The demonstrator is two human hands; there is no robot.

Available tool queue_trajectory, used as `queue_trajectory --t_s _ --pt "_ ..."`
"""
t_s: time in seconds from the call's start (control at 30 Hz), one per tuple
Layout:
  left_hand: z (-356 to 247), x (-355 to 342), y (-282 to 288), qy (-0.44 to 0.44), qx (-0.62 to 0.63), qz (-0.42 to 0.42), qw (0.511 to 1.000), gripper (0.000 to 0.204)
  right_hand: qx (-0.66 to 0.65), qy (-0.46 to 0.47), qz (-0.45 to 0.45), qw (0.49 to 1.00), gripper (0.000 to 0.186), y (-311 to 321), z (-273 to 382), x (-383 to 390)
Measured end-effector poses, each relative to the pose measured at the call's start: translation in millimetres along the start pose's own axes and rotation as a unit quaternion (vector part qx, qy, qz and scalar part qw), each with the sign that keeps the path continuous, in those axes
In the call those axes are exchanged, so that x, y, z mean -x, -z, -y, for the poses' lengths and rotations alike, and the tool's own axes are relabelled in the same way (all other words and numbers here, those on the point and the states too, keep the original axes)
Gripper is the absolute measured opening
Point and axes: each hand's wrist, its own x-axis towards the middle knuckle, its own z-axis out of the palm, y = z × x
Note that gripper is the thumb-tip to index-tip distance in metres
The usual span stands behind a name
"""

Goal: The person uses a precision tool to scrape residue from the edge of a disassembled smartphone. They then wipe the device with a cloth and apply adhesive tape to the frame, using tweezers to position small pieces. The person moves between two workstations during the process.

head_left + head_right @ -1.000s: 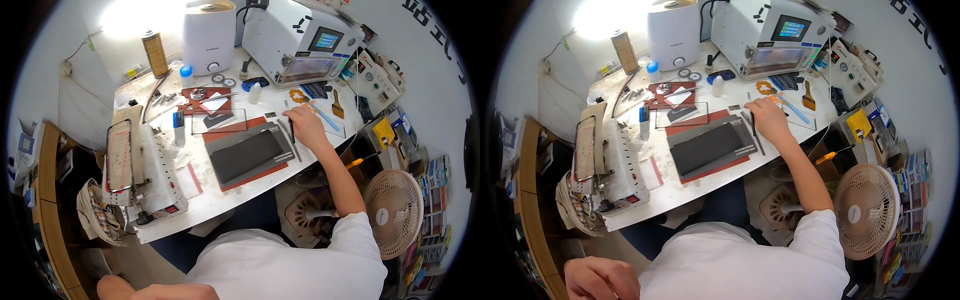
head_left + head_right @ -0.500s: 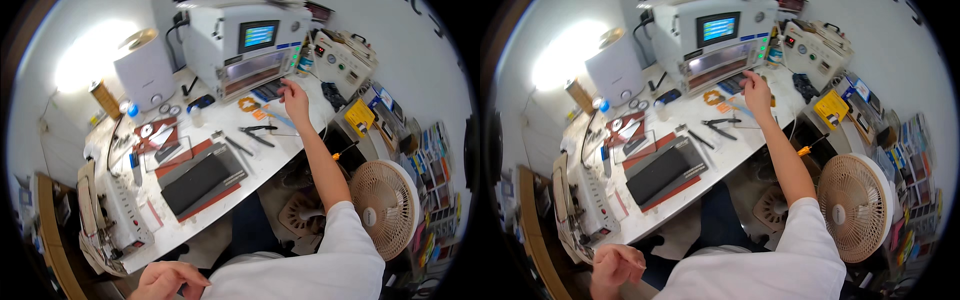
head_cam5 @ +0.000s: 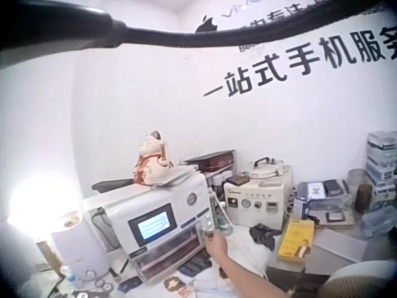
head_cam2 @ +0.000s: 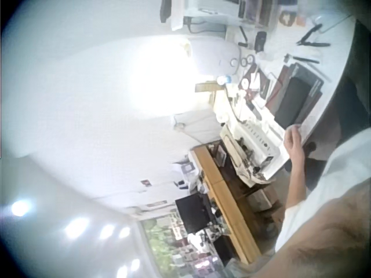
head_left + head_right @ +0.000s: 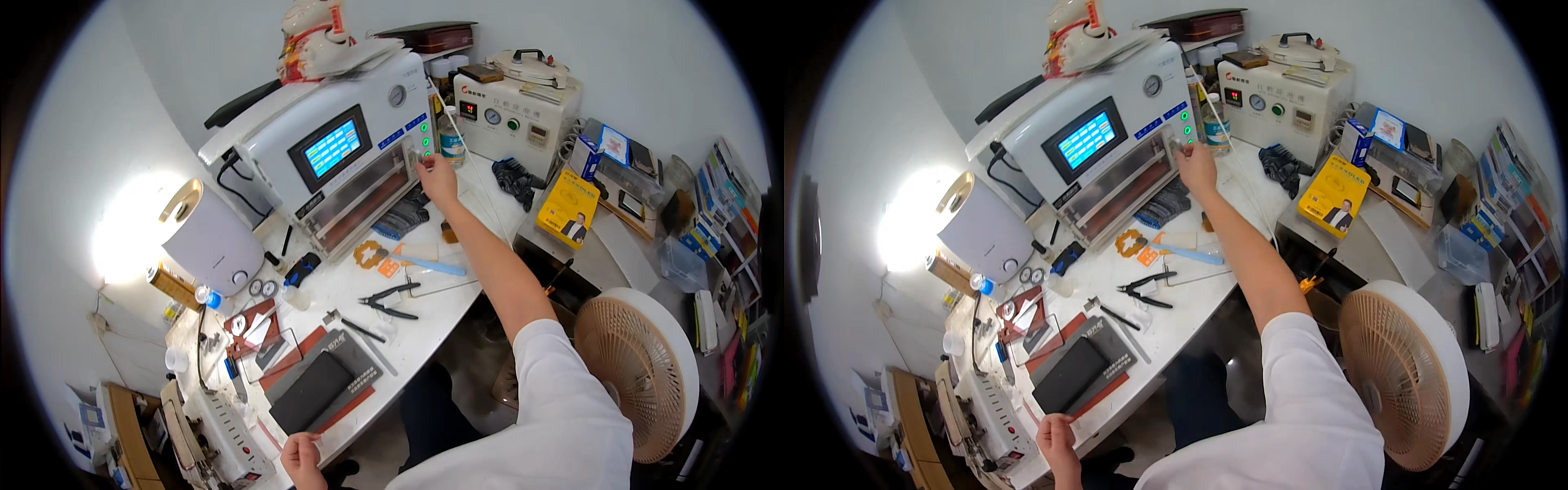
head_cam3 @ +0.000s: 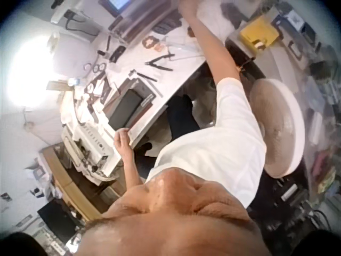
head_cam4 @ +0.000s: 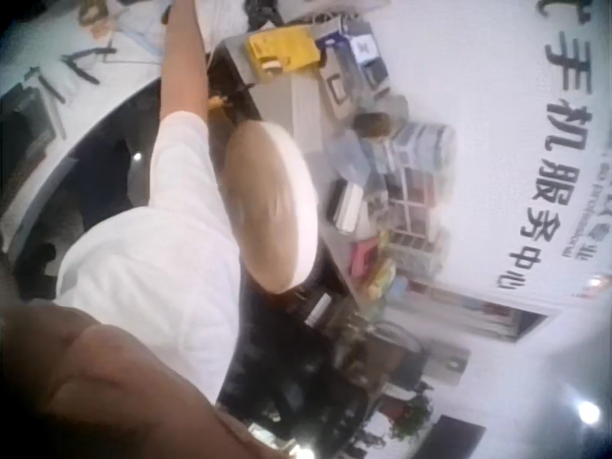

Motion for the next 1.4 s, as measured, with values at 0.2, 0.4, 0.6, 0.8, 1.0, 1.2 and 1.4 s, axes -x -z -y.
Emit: queue_trajectory --t_s 0.2,0.4,0.6,0.8,1.0,1.2,1.4 --pt "-26.8 -53.9 -70.1 -0.233 -0.238 0.028 0.942 0.032 0.007 0.030 -0.012 0.999 0.020 4.4 17.0 9.5" --pt "-7.2 -74.8 -80.9 -0.238 -0.186 0.034 0.953 0.020 0.044 0.046 -0.027 0.998 0.020 -3.2 16.1 9.2" --pt "8.0 -71.4 -72.0 -0.329 -0.292 -0.002 0.898 0.018 0.062 0.012 0.024 0.998 0.024 -1.4 15.4 9.1" --pt "22.1 -75.9 -67.6 -0.438 -0.252 -0.002 0.863 0.023 0.087 -0.022 0.060 0.994 0.024 7.9 19.1 4.9" --pt "22.2 -76.0 -66.3 -0.475 -0.235 0.022 0.848 0.026 0.124 -0.038 0.046 0.991 0.023 57.6 21.4 39.9" --pt "2.3 -67.1 -84.4 -0.522 -0.210 0.027 0.826 0.035 0.002 -0.020 -0.107 0.994 0.022 158.4 57.9 143.0" --pt "-26.5 -67.0 -156.8 -0.321 -0.171 0.199 0.910 0.064 -0.061 0.002 0.031 0.998 0.021 139.3 47.7 103.9"
